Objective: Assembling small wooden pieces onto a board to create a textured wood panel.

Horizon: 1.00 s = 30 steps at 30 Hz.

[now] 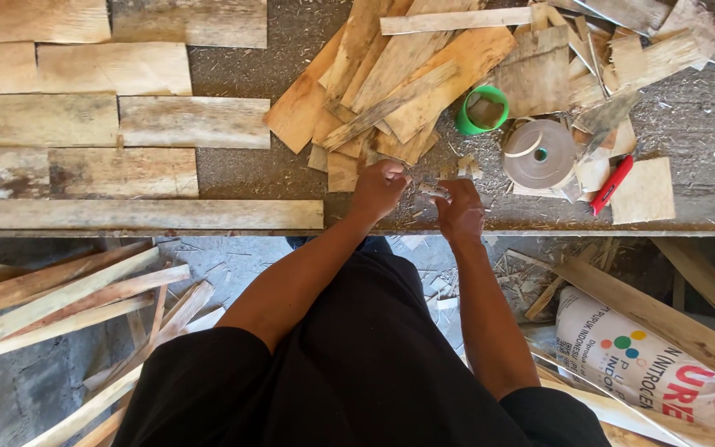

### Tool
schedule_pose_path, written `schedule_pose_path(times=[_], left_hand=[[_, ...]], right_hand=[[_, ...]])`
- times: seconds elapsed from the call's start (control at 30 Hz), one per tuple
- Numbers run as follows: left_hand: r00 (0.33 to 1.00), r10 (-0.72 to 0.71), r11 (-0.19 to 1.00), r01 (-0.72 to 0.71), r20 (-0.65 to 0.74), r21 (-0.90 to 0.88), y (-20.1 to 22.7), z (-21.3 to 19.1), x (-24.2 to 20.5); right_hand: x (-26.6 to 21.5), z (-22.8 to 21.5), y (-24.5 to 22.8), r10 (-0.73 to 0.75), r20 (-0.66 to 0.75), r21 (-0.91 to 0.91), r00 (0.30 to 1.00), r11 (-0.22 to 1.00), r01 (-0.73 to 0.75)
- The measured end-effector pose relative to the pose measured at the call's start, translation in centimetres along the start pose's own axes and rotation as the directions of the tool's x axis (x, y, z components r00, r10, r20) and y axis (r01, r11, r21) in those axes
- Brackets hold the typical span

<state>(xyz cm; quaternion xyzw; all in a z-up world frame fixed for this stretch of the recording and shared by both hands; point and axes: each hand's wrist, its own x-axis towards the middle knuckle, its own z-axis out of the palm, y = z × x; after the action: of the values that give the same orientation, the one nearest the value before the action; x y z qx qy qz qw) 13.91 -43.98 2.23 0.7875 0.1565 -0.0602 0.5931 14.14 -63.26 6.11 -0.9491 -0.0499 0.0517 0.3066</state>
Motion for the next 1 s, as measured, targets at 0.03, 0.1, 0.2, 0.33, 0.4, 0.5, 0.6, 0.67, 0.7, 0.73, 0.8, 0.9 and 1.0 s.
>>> schedule_pose_path(times=[0.03,0.1,0.2,0.33,0.4,0.5,0.6,0.67,0.7,0.73,0.8,0.9,1.0], left_hand=[[1.0,0.001,1.0,-0.001,0.001,0.0,-0.2,0.0,0.2],[1.0,0.026,0.996,-0.026,-0.012,-0.079,-0.7,0.0,0.6],[0.999,-0.031,0.991,0.025,-0.042,-0.134,-1.3,0.1,1.4],[0.998,-0.002,0.99,-0.006,-0.058,-0.144,-0.5,-0.1,1.7],[0.999,0.022,0.991,-0.027,-0.042,-0.128,-0.1,-0.2,1.7],[0.999,0.015,0.989,-0.019,-0.033,-0.145,0.3,-0.2,1.8],[0.999,0.044,0.994,-0.047,-0.032,-0.1,0.3,0.1,2.3],[0.997,0.057,0.997,-0.06,-0.042,-0.058,1.2,0.3,2.2],[0.996,0.071,0.997,-0.072,-0.056,-0.017,1.7,0.4,2.2],[0.996,0.072,0.997,-0.073,-0.054,-0.017,2.4,0.5,2.2],[0.997,0.005,1.0,-0.007,0.072,0.02,3.7,0.7,2.3],[0.954,-0.1,0.994,0.109,0.283,-0.015,4.4,2.0,3.3],[0.902,-0.168,0.908,0.298,0.398,-0.293,4.3,4.5,4.1]], right_hand=[[0.2,0.6,1.4,0.0,-0.001,0.0,1.0,1.0,0.0],[0.6,1.7,4.1,0.03,-0.097,-0.018,0.995,0.999,-0.031],[2.1,1.3,5.9,0.1,-0.21,-0.052,0.973,0.992,-0.114],[3.7,0.1,5.2,0.17,-0.22,-0.029,0.961,0.983,-0.181],[4.0,-0.1,5.1,0.213,-0.213,-0.021,0.954,0.975,-0.222],[4.5,1.2,7.7,0.196,-0.263,-0.03,0.945,0.977,-0.211],[4.6,2.9,11.2,0.172,-0.317,0.024,0.933,0.985,-0.173],[4.4,2.3,11.3,0.207,-0.328,0.04,0.922,0.978,-0.206],[4.3,2.0,11.3,0.24,-0.336,0.056,0.911,0.97,-0.236],[4.1,1.4,10.7,0.241,-0.338,0.056,0.91,0.97,-0.236],[3.6,0.4,9.7,0.434,-0.207,0.356,0.877,0.868,-0.345],[3.4,-1.2,7.1,0.491,0.04,0.73,0.87,0.58,-0.361],[3.3,-1.6,5.8,0.394,0.111,0.821,0.912,0.481,-0.307]])
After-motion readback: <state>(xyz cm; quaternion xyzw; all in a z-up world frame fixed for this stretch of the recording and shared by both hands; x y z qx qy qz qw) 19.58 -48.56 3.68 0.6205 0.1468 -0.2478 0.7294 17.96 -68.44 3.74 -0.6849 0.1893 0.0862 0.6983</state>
